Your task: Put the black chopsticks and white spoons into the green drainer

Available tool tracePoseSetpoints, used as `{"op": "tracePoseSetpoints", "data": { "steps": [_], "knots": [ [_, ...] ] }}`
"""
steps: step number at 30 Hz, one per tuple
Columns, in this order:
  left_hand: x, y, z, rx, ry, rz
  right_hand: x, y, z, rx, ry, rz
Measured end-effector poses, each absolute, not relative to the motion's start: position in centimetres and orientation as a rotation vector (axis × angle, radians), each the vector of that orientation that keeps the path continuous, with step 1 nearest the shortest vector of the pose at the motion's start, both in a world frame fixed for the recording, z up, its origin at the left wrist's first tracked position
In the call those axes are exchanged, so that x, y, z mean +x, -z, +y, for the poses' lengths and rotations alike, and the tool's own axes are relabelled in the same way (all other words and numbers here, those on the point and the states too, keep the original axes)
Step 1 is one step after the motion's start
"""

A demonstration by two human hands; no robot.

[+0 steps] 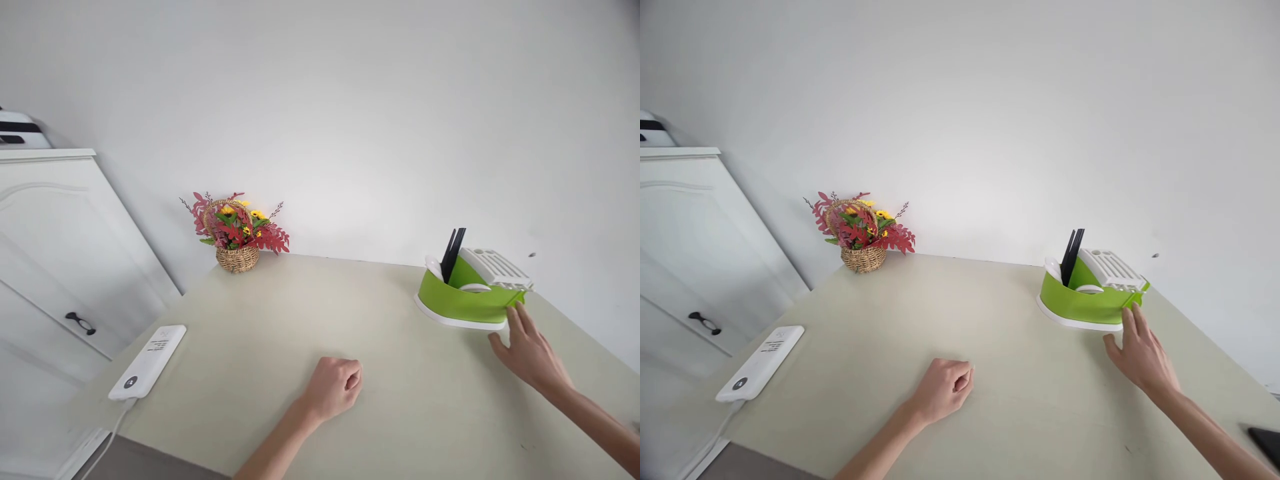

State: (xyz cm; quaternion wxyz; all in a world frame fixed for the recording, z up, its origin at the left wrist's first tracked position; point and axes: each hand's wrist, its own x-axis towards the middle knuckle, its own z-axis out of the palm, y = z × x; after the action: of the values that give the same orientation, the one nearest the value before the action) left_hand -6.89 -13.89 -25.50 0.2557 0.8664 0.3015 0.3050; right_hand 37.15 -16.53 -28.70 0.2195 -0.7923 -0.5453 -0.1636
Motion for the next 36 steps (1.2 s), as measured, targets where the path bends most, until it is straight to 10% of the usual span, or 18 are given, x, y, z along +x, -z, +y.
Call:
{"op": "tracePoseSetpoints", "data": {
  "steps": [25,36],
  "knots": [
    [-7.1,25.7,-13.7,2.258,-0.919,1.048,18.4,27.0,-21.5,-1.661,0.194,-1.856],
    [-6.0,21.6,-14.2,2.349,-1.628,1.097,20.9,28.0,-25.5,-1.645,-0.138,-1.628]
  ]
}}
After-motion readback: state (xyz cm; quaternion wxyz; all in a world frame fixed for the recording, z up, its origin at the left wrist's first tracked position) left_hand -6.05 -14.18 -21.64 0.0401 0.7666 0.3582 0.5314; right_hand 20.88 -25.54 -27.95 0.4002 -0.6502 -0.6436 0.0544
